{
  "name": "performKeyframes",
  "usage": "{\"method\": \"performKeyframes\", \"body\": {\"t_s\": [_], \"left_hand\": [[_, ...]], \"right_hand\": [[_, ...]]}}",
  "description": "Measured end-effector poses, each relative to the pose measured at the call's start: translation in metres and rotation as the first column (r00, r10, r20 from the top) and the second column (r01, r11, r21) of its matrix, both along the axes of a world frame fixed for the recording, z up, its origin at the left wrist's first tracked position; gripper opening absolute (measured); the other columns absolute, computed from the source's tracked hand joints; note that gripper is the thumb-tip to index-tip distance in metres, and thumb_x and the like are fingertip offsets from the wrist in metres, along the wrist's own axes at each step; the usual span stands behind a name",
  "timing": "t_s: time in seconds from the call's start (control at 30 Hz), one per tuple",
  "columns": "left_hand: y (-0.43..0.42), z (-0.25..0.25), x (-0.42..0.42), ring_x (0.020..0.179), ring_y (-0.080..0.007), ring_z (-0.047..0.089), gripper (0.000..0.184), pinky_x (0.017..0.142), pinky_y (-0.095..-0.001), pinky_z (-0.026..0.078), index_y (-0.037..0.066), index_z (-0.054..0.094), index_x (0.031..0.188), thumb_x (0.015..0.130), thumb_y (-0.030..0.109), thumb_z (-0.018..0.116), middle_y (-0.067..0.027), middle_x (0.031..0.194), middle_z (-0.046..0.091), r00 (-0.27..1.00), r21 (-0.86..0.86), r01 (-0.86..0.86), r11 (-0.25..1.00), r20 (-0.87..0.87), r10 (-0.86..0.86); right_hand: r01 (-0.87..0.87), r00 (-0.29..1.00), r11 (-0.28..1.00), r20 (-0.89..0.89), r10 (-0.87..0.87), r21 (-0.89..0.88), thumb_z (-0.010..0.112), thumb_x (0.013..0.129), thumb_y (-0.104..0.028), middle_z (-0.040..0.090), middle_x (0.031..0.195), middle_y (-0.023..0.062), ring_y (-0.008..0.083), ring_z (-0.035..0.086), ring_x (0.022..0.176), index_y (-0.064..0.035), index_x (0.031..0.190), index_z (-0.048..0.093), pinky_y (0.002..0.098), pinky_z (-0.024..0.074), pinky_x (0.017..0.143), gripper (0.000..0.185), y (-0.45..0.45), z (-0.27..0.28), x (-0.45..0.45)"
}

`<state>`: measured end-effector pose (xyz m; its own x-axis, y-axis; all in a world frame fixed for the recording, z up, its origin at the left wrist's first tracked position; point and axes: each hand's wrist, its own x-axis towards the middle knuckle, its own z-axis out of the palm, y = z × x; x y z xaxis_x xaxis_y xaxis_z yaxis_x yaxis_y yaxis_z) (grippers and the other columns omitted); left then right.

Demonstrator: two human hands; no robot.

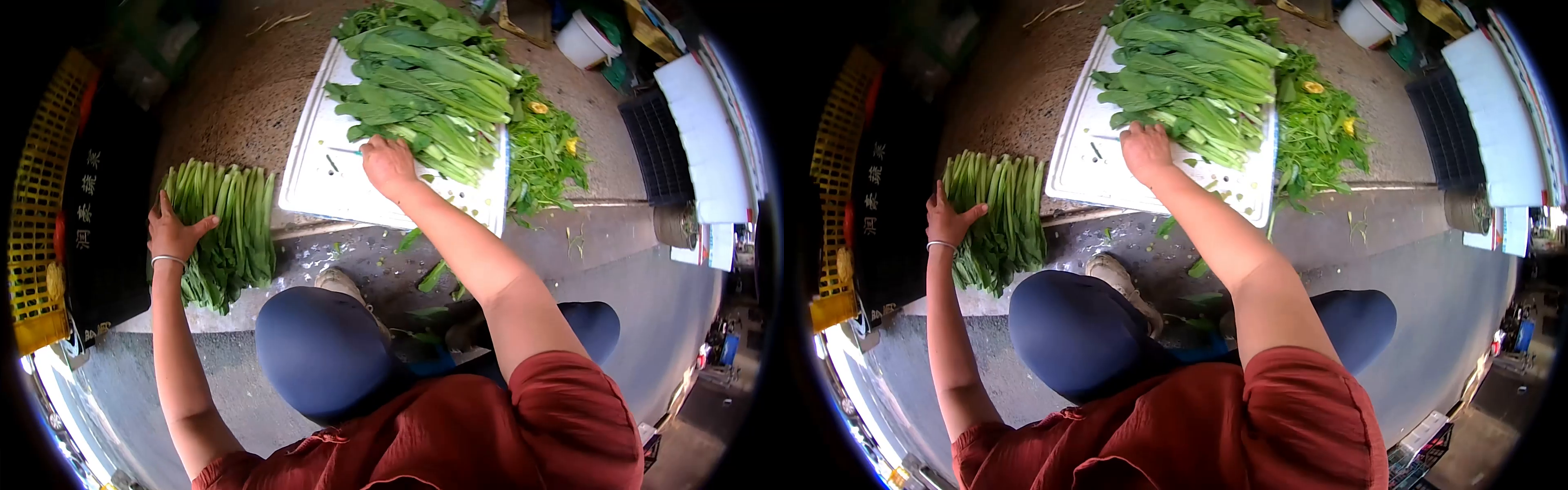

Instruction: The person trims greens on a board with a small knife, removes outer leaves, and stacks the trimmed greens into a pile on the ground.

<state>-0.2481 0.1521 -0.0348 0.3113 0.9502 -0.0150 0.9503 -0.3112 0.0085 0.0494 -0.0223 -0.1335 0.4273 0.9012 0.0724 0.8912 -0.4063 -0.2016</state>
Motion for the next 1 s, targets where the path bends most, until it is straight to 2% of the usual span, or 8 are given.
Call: {"method": "performKeyframes", "body": {"t_s": [0.1, 0.17, 0.37, 0.67, 0.73, 0.87, 0.93, 1.0], "left_hand": [[-0.009, 0.016, 0.023, 0.112, -0.034, 0.045, 0.077, 0.092, -0.0398, 0.039, 0.004, 0.047, 0.122, 0.061, 0.043, 0.074, -0.0202, 0.122, 0.045, 0.949, 0.026, 0.298, 0.954, 0.104, -0.299], [-0.018, 0.034, 0.062, 0.105, -0.0328, 0.052, 0.058, 0.089, -0.0369, 0.042, 0.003, 0.056, 0.112, 0.066, 0.035, 0.073, -0.021, 0.112, 0.054, 0.82, 0.017, 0.498, 0.867, 0.316, -0.477], [-0.099, 0.081, 0.237, 0.097, -0.0262, 0.059, 0.031, 0.086, -0.0331, 0.045, 0.005, 0.06, 0.106, 0.078, 0.018, 0.062, -0.0166, 0.101, 0.061, 0.511, -0.016, 0.817, 0.576, 0.483, -0.711], [-0.161, 0.02, 0.431, 0.127, -0.0228, 0.032, 0.037, 0.098, -0.0494, 0.034, 0.019, 0.048, 0.121, 0.084, 0.018, 0.051, -0.0054, 0.136, 0.037, 0.526, 0.278, 0.815, 0.509, 0.014, -0.85], [-0.156, 0.028, 0.438, 0.134, -0.021, 0.016, 0.039, 0.1, -0.057, 0.023, 0.023, 0.044, 0.123, 0.085, 0.022, 0.052, -0.0032, 0.139, 0.031, 0.525, -0.064, 0.851, 0.521, 0.072, -0.848], [-0.132, 0.022, 0.432, 0.132, -0.0205, 0.021, 0.025, 0.102, -0.0543, 0.014, 0.02, 0.049, 0.111, 0.087, 0.024, 0.051, -0.0078, 0.13, 0.044, 0.431, -0.099, 0.902, 0.419, 0.207, -0.878], [-0.134, 0.033, 0.423, 0.121, -0.0234, 0.041, 0.02, 0.097, -0.0496, 0.03, 0.014, 0.05, 0.106, 0.088, 0.024, 0.05, -0.0119, 0.116, 0.055, 0.344, 0.132, 0.917, 0.378, 0.224, -0.912], [-0.131, 0.051, 0.423, 0.096, -0.0253, 0.059, 0.022, 0.08, -0.0394, 0.046, 0.01, 0.049, 0.106, 0.09, 0.025, 0.048, -0.0139, 0.102, 0.061, 0.402, 0.017, 0.843, 0.537, 0.643, -0.652]], "right_hand": [[0.041, 0.983, 0.995, -0.182, -0.024, 0.09, 0.049, 0.08, -0.01, 0.061, 0.094, 0.0114, 0.026, 0.059, 0.081, -0.0036, 0.086, 0.061, 0.0394, 0.0427, 0.08, 0.016, -0.044, 0.021, 0.003], [0.29, 0.672, 0.944, -0.736, -0.082, 0.16, 0.052, 0.079, -0.011, 0.062, 0.086, 0.0111, 0.0209, 0.059, 0.071, -0.0024, 0.087, 0.06, 0.0347, 0.0465, 0.067, 0.014, -0.087, 0.024, 0.018], [0.629, 0.13, 0.777, -0.983, -0.132, -0.021, 0.036, 0.082, -0.006, 0.058, 0.085, 0.0103, 0.0144, 0.055, 0.068, 0.0019, 0.102, 0.051, 0.0255, 0.0438, 0.056, 0.026, -0.228, 0.089, 0.058], [0.837, 0.069, 0.544, -0.997, 0.02, 0.069, 0.036, 0.075, -0.006, 0.053, 0.072, 0.0058, 0.015, 0.054, 0.061, 0.0008, 0.091, 0.056, 0.0263, 0.0425, 0.052, 0.026, -0.271, 0.118, 0.097], [0.863, 0.098, 0.501, -0.994, -0.037, 0.066, 0.036, 0.074, -0.006, 0.054, 0.072, 0.006, 0.0143, 0.054, 0.061, 0.0003, 0.093, 0.057, 0.0258, 0.0399, 0.051, 0.028, -0.276, 0.113, 0.107], [0.873, 0.008, 0.487, -0.998, -0.058, -0.022, 0.036, 0.072, -0.006, 0.055, 0.072, 0.0056, 0.0137, 0.054, 0.061, -0.0008, 0.095, 0.057, 0.025, 0.0376, 0.05, 0.031, -0.277, 0.107, 0.12], [0.881, 0.011, 0.473, -1.0, -0.007, 0.006, 0.039, 0.075, -0.009, 0.056, 0.073, 0.0043, 0.0121, 0.052, 0.06, -0.0018, 0.098, 0.058, 0.0232, 0.0362, 0.05, 0.031, -0.273, 0.105, 0.124], [0.879, 0.015, 0.476, -0.998, 0.055, 0.039, 0.044, 0.077, -0.014, 0.055, 0.073, 0.0027, 0.0103, 0.05, 0.06, -0.0028, 0.1, 0.058, 0.0221, 0.0349, 0.05, 0.029, -0.267, 0.107, 0.127]]}}
